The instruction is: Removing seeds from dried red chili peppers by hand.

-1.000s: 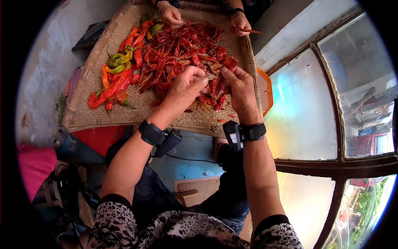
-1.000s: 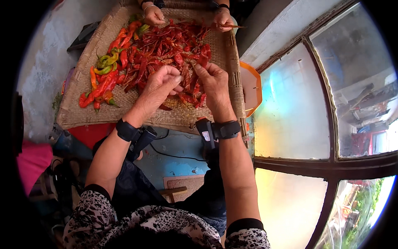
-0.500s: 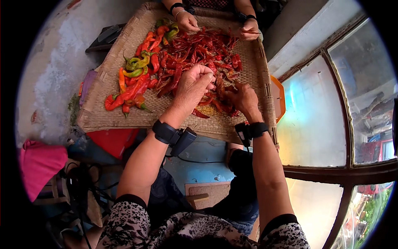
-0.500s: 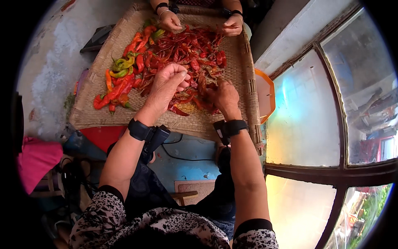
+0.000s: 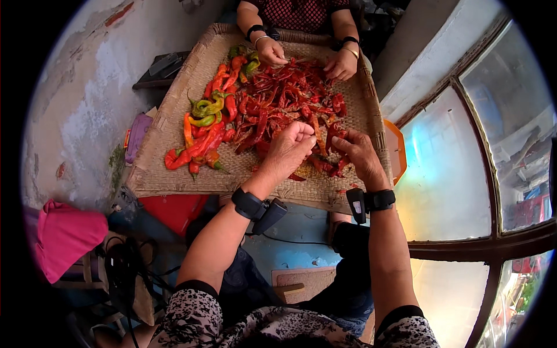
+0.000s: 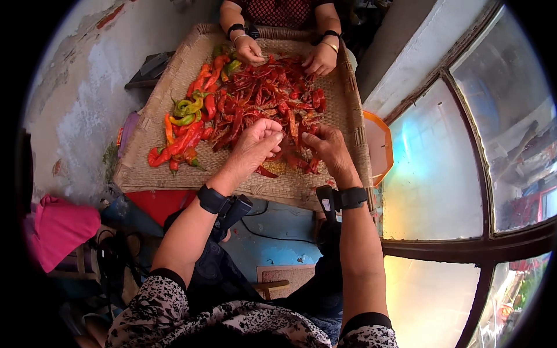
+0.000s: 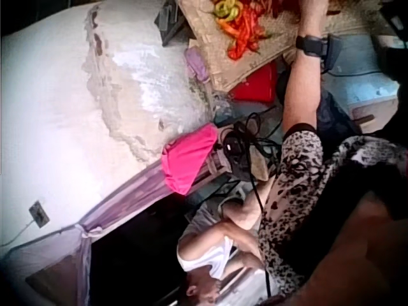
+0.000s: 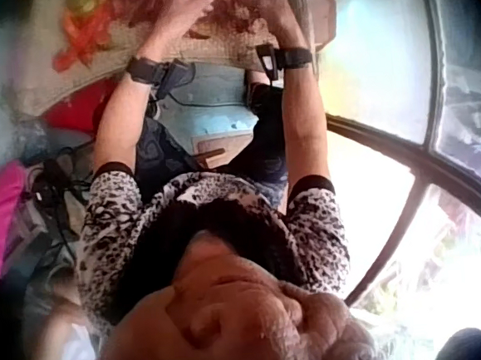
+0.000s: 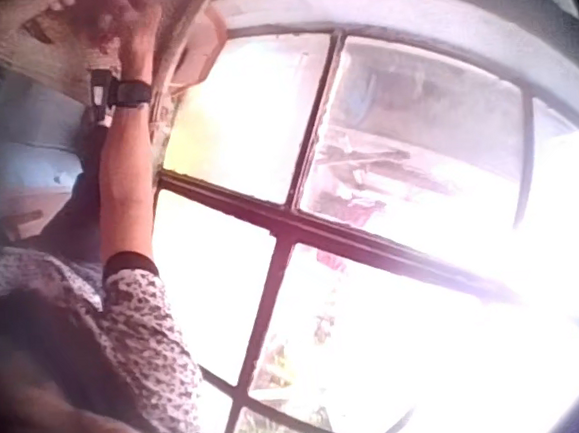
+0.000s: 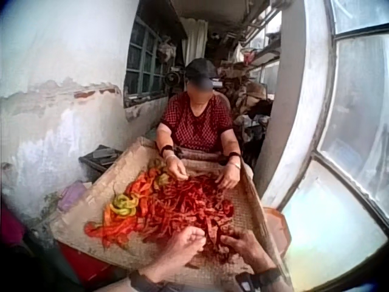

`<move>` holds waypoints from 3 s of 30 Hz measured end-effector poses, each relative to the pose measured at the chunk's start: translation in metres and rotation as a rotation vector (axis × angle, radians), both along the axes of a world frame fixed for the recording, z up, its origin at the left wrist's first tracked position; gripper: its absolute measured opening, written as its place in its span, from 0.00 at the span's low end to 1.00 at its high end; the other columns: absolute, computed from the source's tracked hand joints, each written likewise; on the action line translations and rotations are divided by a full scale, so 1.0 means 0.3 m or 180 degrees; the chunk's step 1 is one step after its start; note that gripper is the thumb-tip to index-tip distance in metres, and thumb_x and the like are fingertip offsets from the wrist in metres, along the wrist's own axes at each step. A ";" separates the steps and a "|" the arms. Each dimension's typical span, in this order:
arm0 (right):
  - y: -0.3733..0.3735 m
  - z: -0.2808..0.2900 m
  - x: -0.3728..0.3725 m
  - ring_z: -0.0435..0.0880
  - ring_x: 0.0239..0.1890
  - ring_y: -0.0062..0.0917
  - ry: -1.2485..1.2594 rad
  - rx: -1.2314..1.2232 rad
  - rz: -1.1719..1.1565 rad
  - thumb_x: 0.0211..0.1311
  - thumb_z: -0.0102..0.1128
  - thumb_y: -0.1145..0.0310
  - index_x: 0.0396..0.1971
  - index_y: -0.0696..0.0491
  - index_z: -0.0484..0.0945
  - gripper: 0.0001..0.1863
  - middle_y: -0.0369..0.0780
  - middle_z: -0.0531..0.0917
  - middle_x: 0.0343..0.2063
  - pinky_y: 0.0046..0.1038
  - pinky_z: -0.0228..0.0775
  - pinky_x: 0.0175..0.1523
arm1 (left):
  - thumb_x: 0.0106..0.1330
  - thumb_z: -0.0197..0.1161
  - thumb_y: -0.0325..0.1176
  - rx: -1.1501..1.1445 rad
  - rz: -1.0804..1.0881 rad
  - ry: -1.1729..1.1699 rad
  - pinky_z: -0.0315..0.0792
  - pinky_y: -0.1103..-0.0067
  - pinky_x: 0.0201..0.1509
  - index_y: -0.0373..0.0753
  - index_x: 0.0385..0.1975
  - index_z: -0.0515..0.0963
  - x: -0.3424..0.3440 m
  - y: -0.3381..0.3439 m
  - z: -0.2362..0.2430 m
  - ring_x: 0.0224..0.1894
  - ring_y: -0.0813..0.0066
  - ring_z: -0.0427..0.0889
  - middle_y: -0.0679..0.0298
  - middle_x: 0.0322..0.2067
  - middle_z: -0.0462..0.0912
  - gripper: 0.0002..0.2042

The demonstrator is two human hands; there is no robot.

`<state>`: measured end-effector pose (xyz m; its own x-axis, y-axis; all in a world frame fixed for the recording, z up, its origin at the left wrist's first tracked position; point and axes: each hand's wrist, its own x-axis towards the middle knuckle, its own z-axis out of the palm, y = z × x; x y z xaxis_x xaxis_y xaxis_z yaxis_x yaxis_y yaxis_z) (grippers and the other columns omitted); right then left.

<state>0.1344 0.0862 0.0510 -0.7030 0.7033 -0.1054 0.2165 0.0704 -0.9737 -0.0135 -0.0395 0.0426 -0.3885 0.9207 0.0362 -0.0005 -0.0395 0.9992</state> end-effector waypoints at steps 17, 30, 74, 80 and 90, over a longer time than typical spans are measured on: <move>-0.048 -0.042 0.046 0.72 0.20 0.14 0.0355 0.0000 0.0359 0.59 0.59 0.71 0.33 0.60 0.77 0.07 0.33 0.77 0.19 0.19 0.63 0.22 | 0.61 0.60 0.26 -0.0242 -0.0367 0.0237 0.71 0.85 0.33 0.34 0.49 0.66 0.082 0.032 -0.108 0.32 0.83 0.74 0.66 0.34 0.74 0.18; 0.021 -0.057 0.093 0.71 0.19 0.17 0.0420 0.0060 0.0447 0.54 0.62 0.69 0.22 0.58 0.70 0.11 0.36 0.74 0.15 0.23 0.64 0.21 | 0.65 0.58 0.35 -0.0347 -0.0331 -0.0352 0.69 0.88 0.29 0.40 0.38 0.70 0.097 0.104 -0.031 0.25 0.86 0.73 0.71 0.27 0.74 0.08; -0.083 -0.138 0.013 0.70 0.48 0.40 -0.1450 0.2915 0.0367 0.51 0.64 0.57 0.42 0.49 0.77 0.19 0.42 0.75 0.41 0.38 0.68 0.50 | 0.67 0.53 0.35 -0.0209 -0.0273 0.0236 0.72 0.85 0.32 0.36 0.43 0.71 0.054 0.051 -0.053 0.30 0.84 0.75 0.67 0.32 0.75 0.11; -0.066 -0.224 -0.042 0.76 0.42 0.39 -0.1634 0.3236 0.0654 0.53 0.61 0.57 0.36 0.50 0.78 0.14 0.43 0.77 0.35 0.38 0.72 0.42 | 0.66 0.54 0.35 -0.0177 -0.0267 0.0208 0.71 0.85 0.33 0.35 0.41 0.71 0.043 0.034 -0.014 0.29 0.84 0.74 0.68 0.31 0.75 0.11; -0.080 -0.157 -0.009 0.81 0.29 0.39 -0.1179 0.3108 0.0582 0.54 0.60 0.58 0.33 0.50 0.75 0.13 0.44 0.80 0.26 0.38 0.73 0.34 | 0.65 0.55 0.34 -0.0140 -0.0263 0.0131 0.71 0.85 0.34 0.34 0.41 0.71 0.018 0.023 -0.040 0.30 0.82 0.75 0.66 0.31 0.76 0.10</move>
<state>0.1316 0.0621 0.0039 -0.8464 0.4854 0.2192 0.3951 0.8482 -0.3527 -0.0080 -0.0324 0.0306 -0.3102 0.9506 0.0095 0.0390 0.0028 0.9992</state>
